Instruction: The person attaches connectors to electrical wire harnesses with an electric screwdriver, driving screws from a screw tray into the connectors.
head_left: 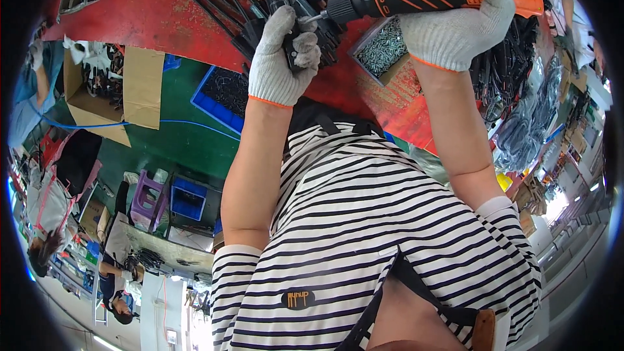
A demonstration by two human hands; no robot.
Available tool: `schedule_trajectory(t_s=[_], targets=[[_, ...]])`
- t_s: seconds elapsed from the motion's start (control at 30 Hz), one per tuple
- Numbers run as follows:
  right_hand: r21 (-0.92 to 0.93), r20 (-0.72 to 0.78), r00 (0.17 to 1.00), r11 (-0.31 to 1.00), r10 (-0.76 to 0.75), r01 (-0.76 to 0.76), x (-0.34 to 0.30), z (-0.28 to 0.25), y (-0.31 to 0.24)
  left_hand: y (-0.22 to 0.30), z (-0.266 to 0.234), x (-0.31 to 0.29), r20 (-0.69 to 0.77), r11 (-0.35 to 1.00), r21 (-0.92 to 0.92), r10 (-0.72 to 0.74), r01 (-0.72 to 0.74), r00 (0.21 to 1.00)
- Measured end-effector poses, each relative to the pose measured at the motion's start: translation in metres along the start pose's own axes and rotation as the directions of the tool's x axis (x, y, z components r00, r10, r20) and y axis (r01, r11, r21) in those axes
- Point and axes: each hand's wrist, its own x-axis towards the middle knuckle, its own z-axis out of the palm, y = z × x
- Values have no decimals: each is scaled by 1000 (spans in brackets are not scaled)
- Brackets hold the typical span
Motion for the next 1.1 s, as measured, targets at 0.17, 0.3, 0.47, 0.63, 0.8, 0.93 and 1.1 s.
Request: schedule_trajectory(t_s=[0.17,0.3,0.47,0.63,0.8,0.93,1.1], targets=[[121,0,998,991,58,-57,3,3,13,0,10,-4,-25,999,27,26,-25,999],[127,15,995,987,99,-100,11,-4,22,2,1,0,-20,999,28,-20,21,1000],[200,54,983,963,174,-181,11,1,23,6,-13,3,36,998,-28,-63,64,997],[175,-1,977,962,212,-209,10,4,20,-1,1,-2,-31,996,83,35,-32,999],[88,36,988,984,151,-153,14,-4,26,0,0,-4,-43,996,82,37,-34,998],[245,90,977,946,194,-211,17,-9,21,-1,0,-1,-79,987,153,59,-47,995],[101,91,988,986,127,-136,1,10,9,-4,8,-3,-131,967,242,118,-83,984]])
